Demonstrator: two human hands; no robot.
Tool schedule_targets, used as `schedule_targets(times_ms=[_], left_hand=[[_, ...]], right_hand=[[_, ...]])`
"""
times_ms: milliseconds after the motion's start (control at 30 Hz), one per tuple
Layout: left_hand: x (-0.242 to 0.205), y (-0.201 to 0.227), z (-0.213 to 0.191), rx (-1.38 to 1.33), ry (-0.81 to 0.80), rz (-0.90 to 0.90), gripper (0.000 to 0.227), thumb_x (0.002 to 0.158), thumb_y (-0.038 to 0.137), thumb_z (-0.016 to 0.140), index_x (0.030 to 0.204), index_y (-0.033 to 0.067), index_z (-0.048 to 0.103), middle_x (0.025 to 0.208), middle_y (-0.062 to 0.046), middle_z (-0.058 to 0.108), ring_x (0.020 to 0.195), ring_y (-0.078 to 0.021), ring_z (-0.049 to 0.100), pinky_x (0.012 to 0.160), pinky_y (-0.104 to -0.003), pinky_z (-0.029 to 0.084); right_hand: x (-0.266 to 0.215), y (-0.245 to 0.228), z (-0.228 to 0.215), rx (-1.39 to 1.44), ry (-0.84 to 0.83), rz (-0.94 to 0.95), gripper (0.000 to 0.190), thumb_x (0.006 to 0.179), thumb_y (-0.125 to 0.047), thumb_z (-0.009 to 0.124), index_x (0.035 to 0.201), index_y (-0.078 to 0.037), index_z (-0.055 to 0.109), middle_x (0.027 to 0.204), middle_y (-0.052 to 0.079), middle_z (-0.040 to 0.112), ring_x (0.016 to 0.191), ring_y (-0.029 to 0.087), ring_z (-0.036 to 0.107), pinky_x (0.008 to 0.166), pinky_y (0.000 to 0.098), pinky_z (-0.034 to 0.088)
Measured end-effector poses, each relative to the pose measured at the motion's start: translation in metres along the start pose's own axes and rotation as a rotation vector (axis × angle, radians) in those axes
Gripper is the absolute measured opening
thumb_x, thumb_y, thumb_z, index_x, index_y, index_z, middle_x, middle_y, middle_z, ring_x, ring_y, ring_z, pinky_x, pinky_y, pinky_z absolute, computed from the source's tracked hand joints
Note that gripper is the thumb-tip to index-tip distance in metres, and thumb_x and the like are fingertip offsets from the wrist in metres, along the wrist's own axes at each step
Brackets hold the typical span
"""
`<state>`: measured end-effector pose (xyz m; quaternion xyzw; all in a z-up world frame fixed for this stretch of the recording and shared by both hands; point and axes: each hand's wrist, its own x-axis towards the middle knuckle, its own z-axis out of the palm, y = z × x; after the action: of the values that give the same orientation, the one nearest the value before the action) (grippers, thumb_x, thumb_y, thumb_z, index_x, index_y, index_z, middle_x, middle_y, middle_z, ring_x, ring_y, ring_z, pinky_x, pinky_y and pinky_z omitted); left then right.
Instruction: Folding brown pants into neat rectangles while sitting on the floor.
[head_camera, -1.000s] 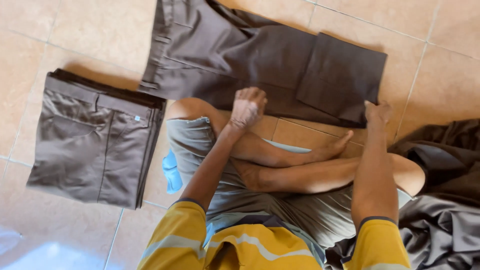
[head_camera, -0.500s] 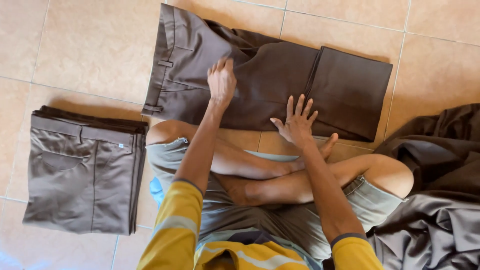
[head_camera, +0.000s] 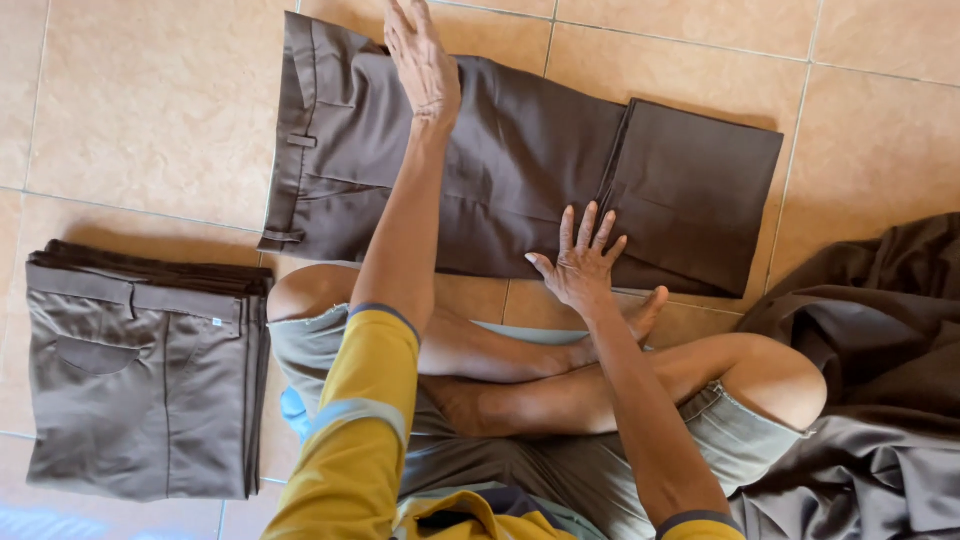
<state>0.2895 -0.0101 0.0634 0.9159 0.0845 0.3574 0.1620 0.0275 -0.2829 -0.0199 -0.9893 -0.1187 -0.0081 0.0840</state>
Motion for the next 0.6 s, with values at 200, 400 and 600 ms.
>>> schedule_targets(times_ms=[200,400,600], left_hand=[[-0.046,0.019,-0.074,-0.140,-0.078,0.555,0.036,0.084,0.004,0.063,0.118,-0.0056,0.060,0.103,-0.018,0.063,0.084,-0.0337,0.058,0.103,-0.057,0.040],[-0.064,-0.061,-0.065,0.029,-0.382,-0.220,0.071,0.079,0.052,0.079,0.134,0.0094,0.062,0.148,-0.028,0.043,0.137,-0.0455,0.040,0.104,-0.086,0.016],[-0.045,-0.131,-0.077,0.170,0.001,-0.471,0.027,0.089,0.007,0.065,0.116,0.0052,0.061,0.144,-0.018,0.046,0.115,-0.0369,0.058,0.103,-0.051,0.043]], right_hand=[[0.003,-0.002,-0.008,0.015,-0.135,0.054,0.107,0.095,-0.079,0.036,0.165,-0.005,0.005,0.167,0.032,-0.008,0.148,0.062,-0.007,0.104,0.0863,0.014],[-0.002,0.003,0.004,0.011,-0.008,-0.019,0.109,0.096,-0.082,0.034,0.167,-0.008,-0.004,0.168,0.027,-0.017,0.149,0.057,-0.019,0.104,0.0883,0.009],[0.002,-0.003,-0.012,-0.030,-0.031,-0.026,0.110,0.094,-0.079,0.039,0.165,-0.003,0.006,0.166,0.033,-0.009,0.147,0.066,-0.004,0.102,0.0889,0.016]])
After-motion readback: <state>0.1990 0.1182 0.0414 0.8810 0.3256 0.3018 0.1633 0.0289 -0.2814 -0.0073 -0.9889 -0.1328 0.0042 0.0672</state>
